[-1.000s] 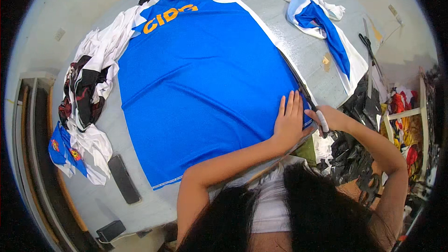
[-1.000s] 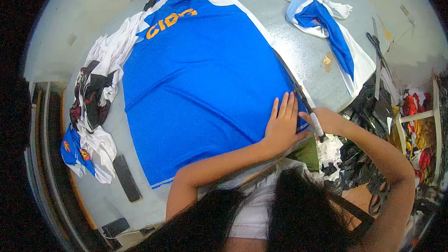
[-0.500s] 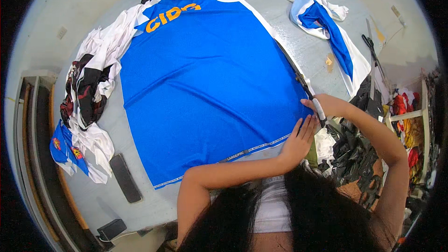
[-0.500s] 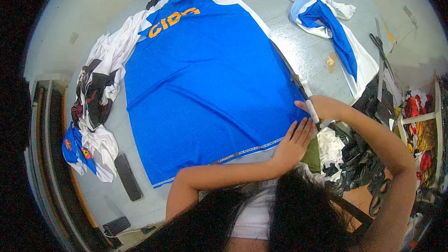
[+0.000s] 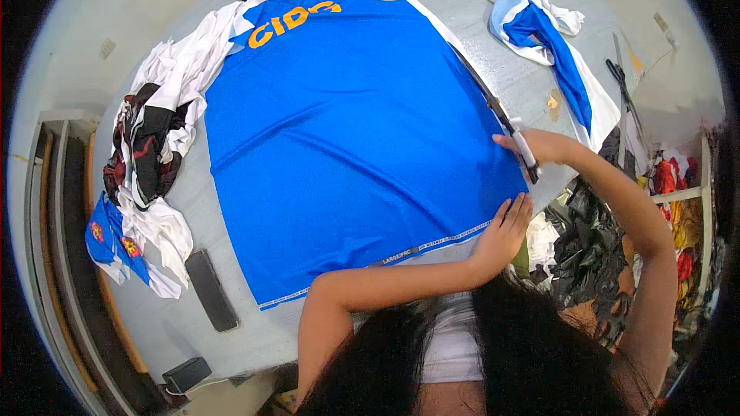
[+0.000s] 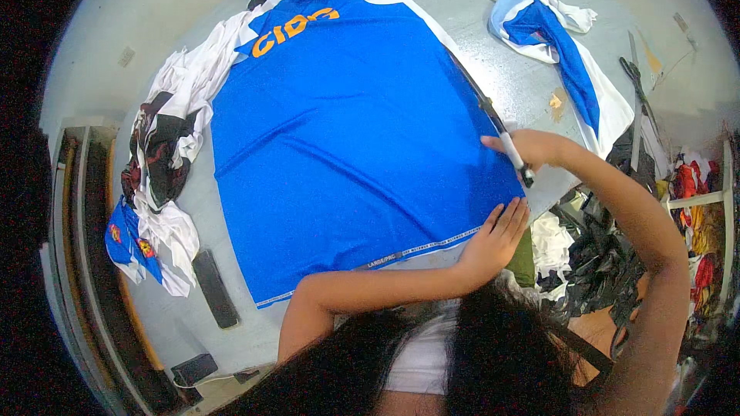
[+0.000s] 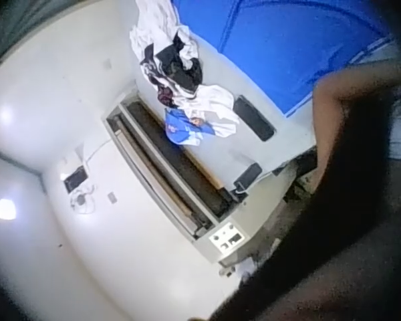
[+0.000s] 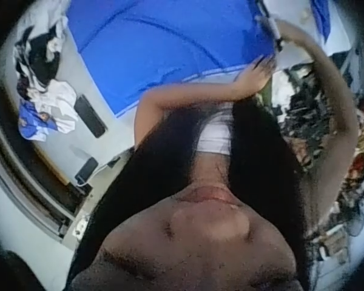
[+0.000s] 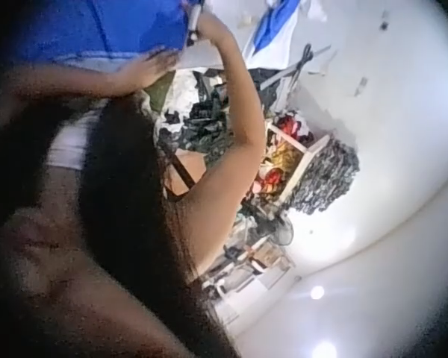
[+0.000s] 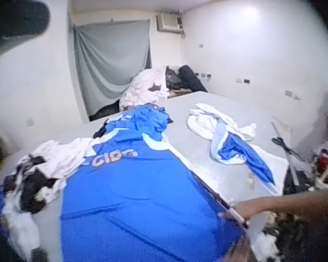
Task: Cutting out shirt patterns from a large piece of blue and white fabric using industrial scissors.
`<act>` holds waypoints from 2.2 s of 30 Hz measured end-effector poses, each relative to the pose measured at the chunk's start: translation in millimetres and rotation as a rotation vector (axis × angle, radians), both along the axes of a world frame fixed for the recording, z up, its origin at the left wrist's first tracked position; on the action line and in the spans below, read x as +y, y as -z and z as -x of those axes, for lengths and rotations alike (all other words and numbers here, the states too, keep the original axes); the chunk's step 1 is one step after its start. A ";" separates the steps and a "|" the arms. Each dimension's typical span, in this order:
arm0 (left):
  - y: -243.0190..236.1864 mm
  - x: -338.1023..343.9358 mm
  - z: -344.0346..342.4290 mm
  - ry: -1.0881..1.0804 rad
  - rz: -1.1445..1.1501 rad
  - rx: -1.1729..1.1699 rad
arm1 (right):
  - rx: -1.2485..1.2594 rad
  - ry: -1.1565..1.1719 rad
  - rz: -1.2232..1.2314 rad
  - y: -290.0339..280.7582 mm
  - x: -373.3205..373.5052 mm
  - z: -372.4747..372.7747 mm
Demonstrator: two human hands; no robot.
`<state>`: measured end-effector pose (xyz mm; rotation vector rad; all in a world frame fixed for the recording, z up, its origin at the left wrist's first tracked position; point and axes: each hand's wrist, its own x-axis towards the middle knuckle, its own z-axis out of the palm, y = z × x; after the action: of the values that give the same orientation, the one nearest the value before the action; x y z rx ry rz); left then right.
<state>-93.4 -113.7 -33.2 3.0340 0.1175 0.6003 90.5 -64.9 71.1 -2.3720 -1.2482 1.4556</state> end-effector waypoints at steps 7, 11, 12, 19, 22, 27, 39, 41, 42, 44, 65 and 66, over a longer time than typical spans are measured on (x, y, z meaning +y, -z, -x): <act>-0.9 0.8 0.5 -0.009 -0.028 0.008 | -0.182 -0.170 -0.088 12.1 9.5 -12.0; -3.8 1.9 0.9 0.003 -0.017 0.007 | -0.118 -0.180 -0.055 13.8 19.0 -23.7; -4.1 2.6 0.5 -0.001 -0.016 0.006 | -0.045 -0.208 -0.107 14.8 22.5 -28.5; -1.2 -1.9 1.3 -0.015 0.004 -0.021 | -0.036 -0.165 -0.095 18.2 38.5 -26.3; 1.0 -2.7 2.2 -0.016 0.015 -0.009 | 0.074 0.054 0.062 14.3 52.8 -23.9; -6.7 -1.9 1.7 -0.015 -0.012 -0.015 | 0.026 -0.484 -0.329 21.7 65.0 -52.7; -5.2 -0.4 1.4 -0.003 0.014 -0.021 | 0.033 -0.081 -0.064 23.0 97.9 -53.9; -3.9 -1.2 -0.4 -0.008 0.008 -0.020 | -0.047 -0.274 -0.265 26.2 93.7 -58.3; -3.0 -1.7 -0.5 -0.008 0.018 -0.028 | -0.049 -0.280 -0.267 27.2 94.4 -61.3; 1.1 0.7 2.2 -0.026 0.020 -0.028 | 0.046 -0.024 0.035 13.3 107.6 -47.5; 6.9 -0.7 -2.4 -0.006 0.025 0.003 | -0.078 -0.163 -0.059 30.3 168.6 -78.7; 8.3 -0.4 -1.0 -0.018 0.034 0.002 | -0.075 -0.171 -0.065 29.5 173.6 -74.3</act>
<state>-92.3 -114.1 -41.4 3.0036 0.1535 0.5906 164.8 108.7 41.6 -2.3484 -1.5263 1.3567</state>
